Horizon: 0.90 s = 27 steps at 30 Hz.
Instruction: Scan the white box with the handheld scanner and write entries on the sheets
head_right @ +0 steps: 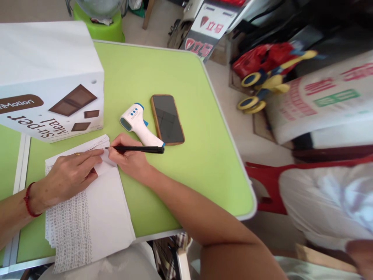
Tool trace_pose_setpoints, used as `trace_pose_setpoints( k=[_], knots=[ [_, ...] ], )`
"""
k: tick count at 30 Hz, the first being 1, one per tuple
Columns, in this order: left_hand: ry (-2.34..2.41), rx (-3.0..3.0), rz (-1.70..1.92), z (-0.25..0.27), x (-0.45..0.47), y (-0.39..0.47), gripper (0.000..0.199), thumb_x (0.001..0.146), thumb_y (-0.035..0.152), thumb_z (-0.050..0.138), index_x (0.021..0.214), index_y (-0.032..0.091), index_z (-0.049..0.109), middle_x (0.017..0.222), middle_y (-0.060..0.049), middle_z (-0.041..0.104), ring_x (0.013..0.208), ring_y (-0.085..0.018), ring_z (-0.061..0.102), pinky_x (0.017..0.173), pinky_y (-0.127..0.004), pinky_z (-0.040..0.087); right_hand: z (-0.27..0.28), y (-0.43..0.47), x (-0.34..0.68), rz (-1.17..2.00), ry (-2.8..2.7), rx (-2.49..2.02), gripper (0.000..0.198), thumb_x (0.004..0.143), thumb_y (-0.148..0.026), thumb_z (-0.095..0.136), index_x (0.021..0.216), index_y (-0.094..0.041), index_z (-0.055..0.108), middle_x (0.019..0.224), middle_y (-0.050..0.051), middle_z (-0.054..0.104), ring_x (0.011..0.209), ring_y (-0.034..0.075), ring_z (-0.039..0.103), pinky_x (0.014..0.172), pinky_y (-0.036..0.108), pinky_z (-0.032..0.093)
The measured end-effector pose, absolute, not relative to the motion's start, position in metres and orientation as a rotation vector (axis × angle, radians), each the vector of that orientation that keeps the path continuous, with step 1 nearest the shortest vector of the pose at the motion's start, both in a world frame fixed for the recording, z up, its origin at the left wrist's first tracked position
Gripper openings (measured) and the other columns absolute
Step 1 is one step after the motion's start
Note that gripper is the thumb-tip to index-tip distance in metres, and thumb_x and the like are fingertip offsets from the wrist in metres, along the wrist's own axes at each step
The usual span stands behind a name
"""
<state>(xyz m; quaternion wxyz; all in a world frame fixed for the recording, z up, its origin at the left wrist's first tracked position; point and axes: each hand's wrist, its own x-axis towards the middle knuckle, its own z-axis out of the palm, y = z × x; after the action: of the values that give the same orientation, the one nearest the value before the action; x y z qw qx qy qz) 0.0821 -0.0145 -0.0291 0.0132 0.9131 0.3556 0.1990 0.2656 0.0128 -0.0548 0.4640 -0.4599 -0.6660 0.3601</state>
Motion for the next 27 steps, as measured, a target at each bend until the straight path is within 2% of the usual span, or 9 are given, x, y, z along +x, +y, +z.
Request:
trace_pose_setpoints(
  k=[13, 27],
  knots=[
    [1.126, 2.862, 0.578, -0.0291, 0.0813, -0.0151, 0.018, 0.081, 0.004, 0.044, 0.086, 0.013, 0.06, 0.109, -0.007, 0.068, 0.074, -0.017, 0.068, 0.054, -0.027, 0.056, -0.0551, 0.0118, 0.2669, 0.892, -1.675, -1.183, 0.013, 0.073, -0.016, 0.056, 0.063, -0.022, 0.05, 0.058, -0.004, 0.05, 0.053, 0.01, 0.043, 0.048, 0.026, 0.036],
    [1.122, 2.851, 0.543, -0.0287, 0.0816, -0.0159, 0.018, 0.08, 0.004, 0.045, 0.087, 0.013, 0.06, 0.112, -0.007, 0.067, 0.073, -0.017, 0.068, 0.053, -0.028, 0.056, -0.052, 0.012, 0.2657, 0.876, -1.663, -1.15, 0.016, 0.071, -0.013, 0.055, 0.061, -0.023, 0.048, 0.056, -0.004, 0.048, 0.051, 0.01, 0.042, 0.047, 0.026, 0.035]
  ],
)
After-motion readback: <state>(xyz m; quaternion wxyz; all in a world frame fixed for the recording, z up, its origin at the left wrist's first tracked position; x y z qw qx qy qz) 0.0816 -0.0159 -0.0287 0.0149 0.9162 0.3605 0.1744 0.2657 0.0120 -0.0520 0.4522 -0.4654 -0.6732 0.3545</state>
